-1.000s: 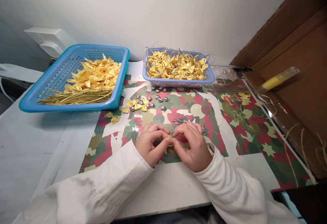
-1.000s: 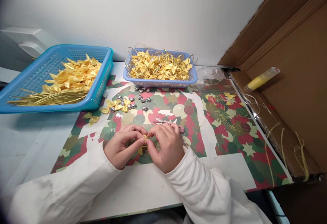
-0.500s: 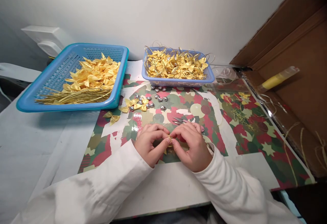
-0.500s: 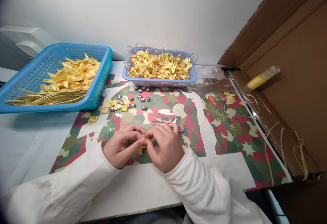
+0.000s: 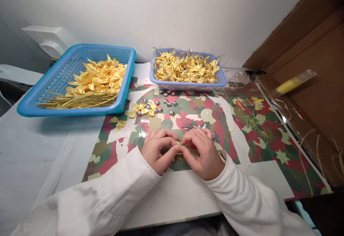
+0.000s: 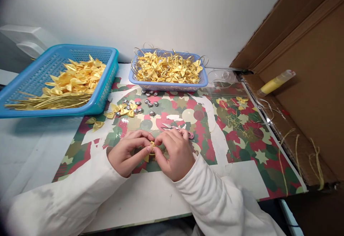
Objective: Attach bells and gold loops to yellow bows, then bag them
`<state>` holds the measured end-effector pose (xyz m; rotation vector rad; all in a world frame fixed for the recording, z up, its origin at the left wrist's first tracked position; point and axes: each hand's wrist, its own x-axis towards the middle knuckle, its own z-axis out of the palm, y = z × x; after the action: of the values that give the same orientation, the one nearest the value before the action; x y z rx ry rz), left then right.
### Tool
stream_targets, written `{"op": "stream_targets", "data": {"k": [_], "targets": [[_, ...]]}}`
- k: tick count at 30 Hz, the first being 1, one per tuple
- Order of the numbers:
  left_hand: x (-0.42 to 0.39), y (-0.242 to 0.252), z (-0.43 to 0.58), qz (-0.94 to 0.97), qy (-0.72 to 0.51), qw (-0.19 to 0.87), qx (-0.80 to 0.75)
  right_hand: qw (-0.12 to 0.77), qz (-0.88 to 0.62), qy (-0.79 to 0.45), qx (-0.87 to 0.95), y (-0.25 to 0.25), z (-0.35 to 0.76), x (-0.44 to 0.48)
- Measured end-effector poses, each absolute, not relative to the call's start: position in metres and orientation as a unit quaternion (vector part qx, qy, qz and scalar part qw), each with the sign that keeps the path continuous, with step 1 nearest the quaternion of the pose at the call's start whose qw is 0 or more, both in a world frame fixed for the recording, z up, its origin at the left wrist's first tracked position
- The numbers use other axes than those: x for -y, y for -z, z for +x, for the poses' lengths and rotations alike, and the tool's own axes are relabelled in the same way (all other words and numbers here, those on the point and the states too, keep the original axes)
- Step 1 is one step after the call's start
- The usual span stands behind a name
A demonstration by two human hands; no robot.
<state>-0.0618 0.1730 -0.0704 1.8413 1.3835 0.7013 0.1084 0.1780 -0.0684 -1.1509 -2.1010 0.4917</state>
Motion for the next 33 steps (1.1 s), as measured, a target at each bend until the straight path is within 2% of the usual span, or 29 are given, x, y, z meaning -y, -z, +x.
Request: {"op": "stream_targets", "data": {"k": [22,33], "targets": [[-0.1729,0.0694,-0.0651,0.748,-0.232,0.339,-0.521,0.291,-0.429,-0.240,0.821,0.0672,0.1112,-0.1788],[-0.1741,0.0680,-0.0645,0.736,-0.273,0.315,-0.533,0.271,-0.422,-0.210,0.839,0.0709,0.1115,-0.1790]]}}
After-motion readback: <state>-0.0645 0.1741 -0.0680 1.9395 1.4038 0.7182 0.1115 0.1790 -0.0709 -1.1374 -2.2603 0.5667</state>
